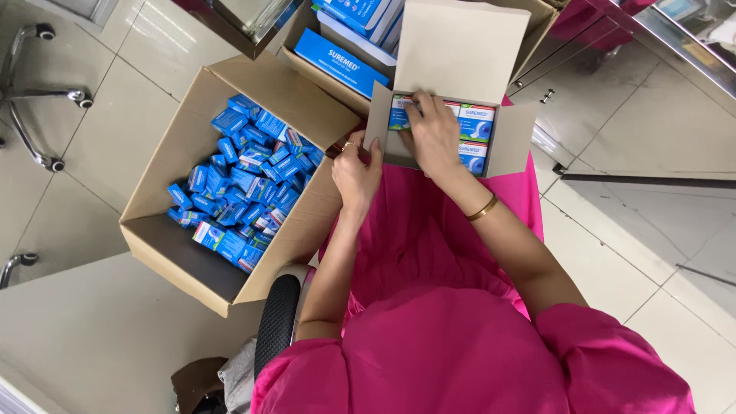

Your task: Packing small medical supply boxes into a larger cardboard box for storage or shipping.

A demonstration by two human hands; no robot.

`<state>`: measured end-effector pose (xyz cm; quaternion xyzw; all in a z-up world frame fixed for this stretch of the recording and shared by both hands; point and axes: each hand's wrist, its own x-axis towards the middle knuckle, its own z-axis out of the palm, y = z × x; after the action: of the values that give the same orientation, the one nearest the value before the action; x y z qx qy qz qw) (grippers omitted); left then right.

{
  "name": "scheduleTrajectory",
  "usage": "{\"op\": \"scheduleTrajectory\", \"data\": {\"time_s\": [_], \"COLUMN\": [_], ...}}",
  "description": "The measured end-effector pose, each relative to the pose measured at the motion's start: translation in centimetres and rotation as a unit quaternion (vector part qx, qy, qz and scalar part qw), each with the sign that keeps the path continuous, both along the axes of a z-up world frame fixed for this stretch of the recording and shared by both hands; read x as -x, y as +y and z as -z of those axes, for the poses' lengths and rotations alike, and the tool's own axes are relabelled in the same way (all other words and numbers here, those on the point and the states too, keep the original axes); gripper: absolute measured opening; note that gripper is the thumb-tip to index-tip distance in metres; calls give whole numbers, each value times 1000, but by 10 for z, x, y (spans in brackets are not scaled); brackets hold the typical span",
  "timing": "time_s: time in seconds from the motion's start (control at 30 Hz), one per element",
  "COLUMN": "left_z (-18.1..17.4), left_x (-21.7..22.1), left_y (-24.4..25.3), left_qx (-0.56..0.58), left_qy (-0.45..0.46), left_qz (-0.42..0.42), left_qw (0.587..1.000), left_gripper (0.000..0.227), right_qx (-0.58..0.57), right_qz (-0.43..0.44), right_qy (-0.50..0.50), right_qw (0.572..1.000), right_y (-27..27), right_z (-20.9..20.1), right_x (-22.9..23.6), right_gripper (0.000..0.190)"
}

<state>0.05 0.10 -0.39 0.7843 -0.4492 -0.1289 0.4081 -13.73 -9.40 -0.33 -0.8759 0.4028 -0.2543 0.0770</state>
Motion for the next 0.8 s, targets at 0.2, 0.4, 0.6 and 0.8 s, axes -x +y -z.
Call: {"op": "scheduleTrajectory", "data": {"time_s": [0.2,0.4,0.6,0.8], "left_z": [-20,15,99,154], "left_x": [-21,-131,-219,-222], "left_y": [9,34,46,0], "left_qx": [57,77,-109,-317], "left_qy": [15,25,-92,-17], "left_qz": [3,-121,-139,-106], "left_qw": [998,989,980,942], "left_gripper": [25,22,32,52], "right_qx": [4,-70,-105,-98], "right_qz": [-24,-29,-11,-7], "right_qy": [-52,-94,-129,-123], "right_qw": [998,993,986,988], "right_y": [6,18,29,37], "right_z": [-18,-39,-41,-42], "right_x": [10,45,54,51], "right_gripper": [41,24,16,16]}}
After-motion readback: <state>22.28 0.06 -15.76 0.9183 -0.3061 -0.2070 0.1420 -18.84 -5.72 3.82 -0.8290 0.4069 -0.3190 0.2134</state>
